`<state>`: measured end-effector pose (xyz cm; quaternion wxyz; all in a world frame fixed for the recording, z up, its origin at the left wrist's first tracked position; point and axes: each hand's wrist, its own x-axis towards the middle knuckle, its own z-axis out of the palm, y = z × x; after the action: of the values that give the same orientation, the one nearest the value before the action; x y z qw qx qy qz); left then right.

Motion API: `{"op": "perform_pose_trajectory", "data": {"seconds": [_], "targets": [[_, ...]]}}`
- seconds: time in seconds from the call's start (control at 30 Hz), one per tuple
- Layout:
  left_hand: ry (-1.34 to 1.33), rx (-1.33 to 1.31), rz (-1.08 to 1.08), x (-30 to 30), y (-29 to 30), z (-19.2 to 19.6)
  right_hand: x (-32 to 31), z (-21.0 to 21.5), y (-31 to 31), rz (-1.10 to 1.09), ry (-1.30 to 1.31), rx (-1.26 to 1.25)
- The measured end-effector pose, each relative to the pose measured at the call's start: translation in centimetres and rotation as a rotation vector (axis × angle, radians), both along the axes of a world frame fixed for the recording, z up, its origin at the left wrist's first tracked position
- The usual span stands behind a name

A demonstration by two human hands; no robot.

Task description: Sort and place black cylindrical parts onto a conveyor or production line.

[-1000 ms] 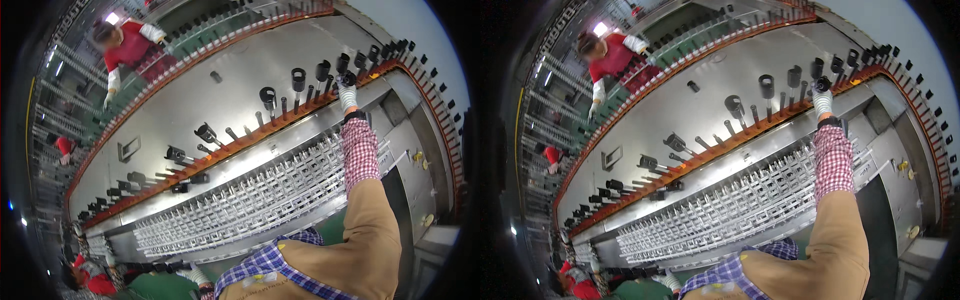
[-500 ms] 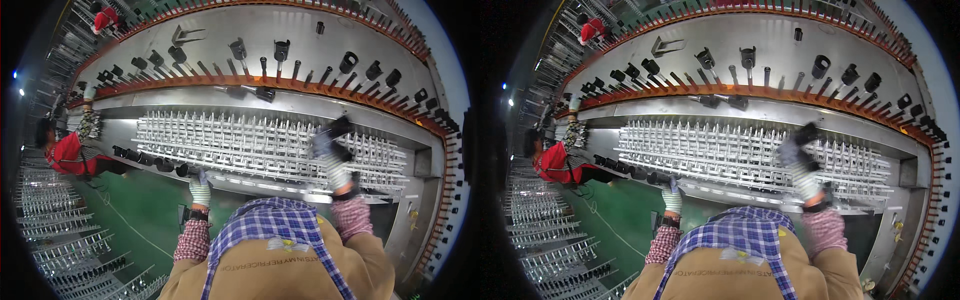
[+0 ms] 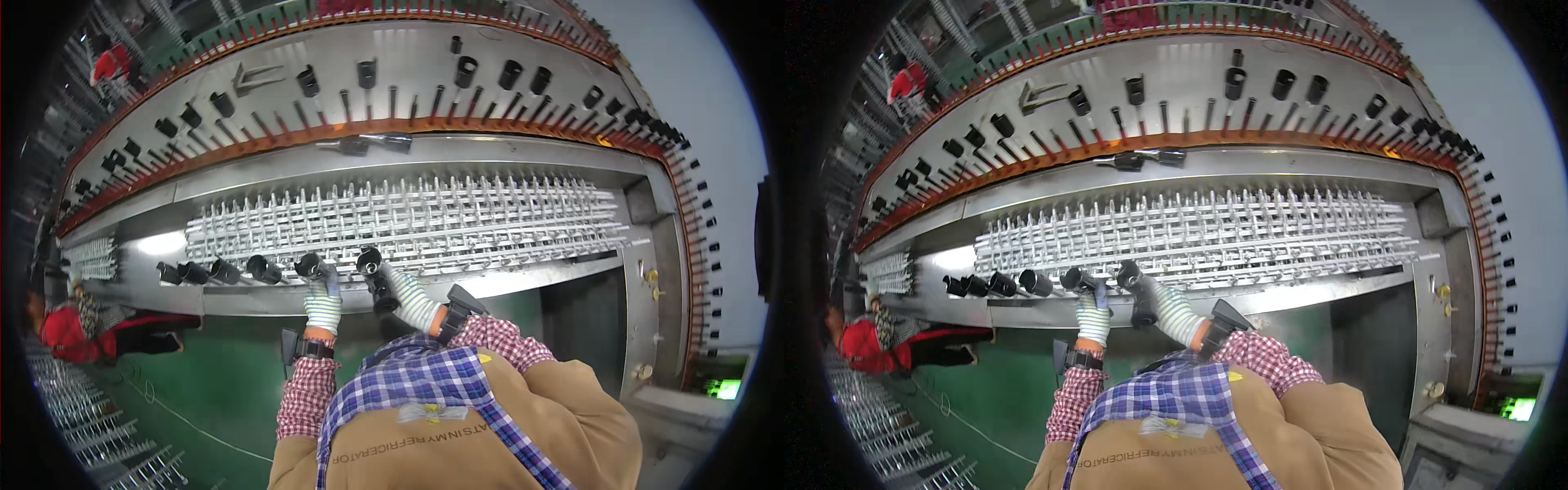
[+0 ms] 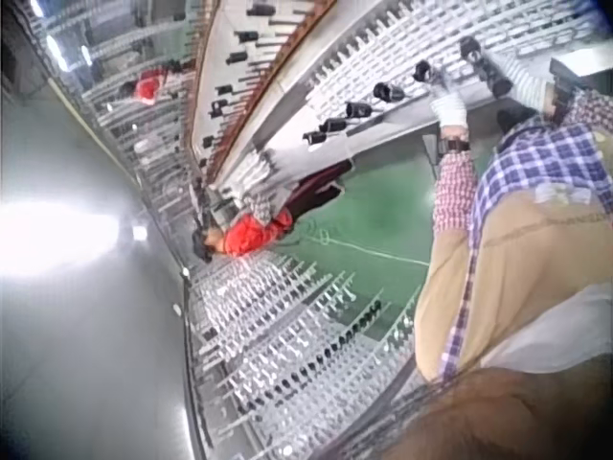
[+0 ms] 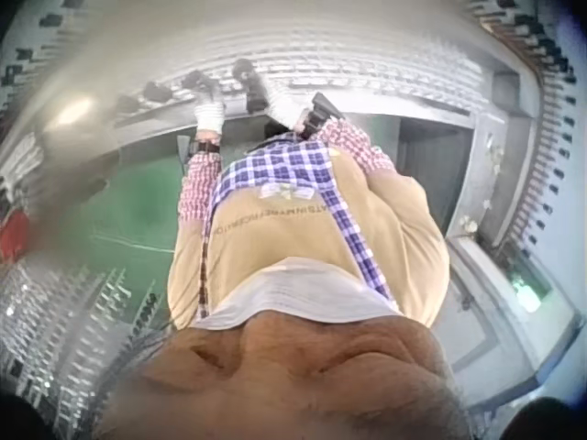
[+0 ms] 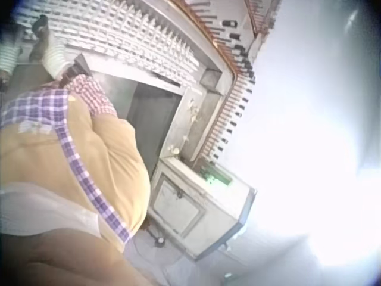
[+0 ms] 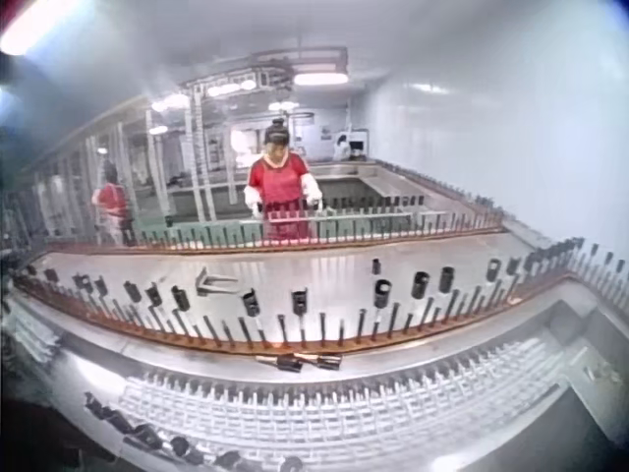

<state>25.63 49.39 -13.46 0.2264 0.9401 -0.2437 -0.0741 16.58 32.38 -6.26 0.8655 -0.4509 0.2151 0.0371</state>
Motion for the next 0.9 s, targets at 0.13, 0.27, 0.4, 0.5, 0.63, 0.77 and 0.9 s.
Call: {"op": "perform_pose_trajectory", "data": {"seconds": [0.13,0.27,0.4,0.5,0.63,0.77,0.9], "targets": [[0.249,-0.168,0.29,0.9,-0.5,-1.1,-2.7,2.1,-2.3,-0.198,0.092,-0.016],[-0.024,-0.397,0.126,1.6,0.1,-5.7,-2.8,-2.5,-6.1,0.393,0.281,-1.022],[0.228,0.058,0.027,1.5,1.0,-6.1,-3.1,-4.8,-6.0,0.254,0.163,-0.905],[-0.339,-0.045,0.06,1.4,2.4,-9.3,-4.0,-1.2,-7.1,0.464,0.024,-0.921],[0.009,-0.375,0.476,0.3,-1.7,-4.7,-5.8,6.5,-17.4,0.587,-0.303,-0.692],[0.158,-0.409,0.451,2.2,1.8,-10.9,-4.3,-0.1,-38.1,-0.003,0.085,-1.397],[0.09,0.161,0.711,-1.3,-5.8,0.9,-8.6,-4.9,-58.2,-0.815,0.376,-0.883]]}}
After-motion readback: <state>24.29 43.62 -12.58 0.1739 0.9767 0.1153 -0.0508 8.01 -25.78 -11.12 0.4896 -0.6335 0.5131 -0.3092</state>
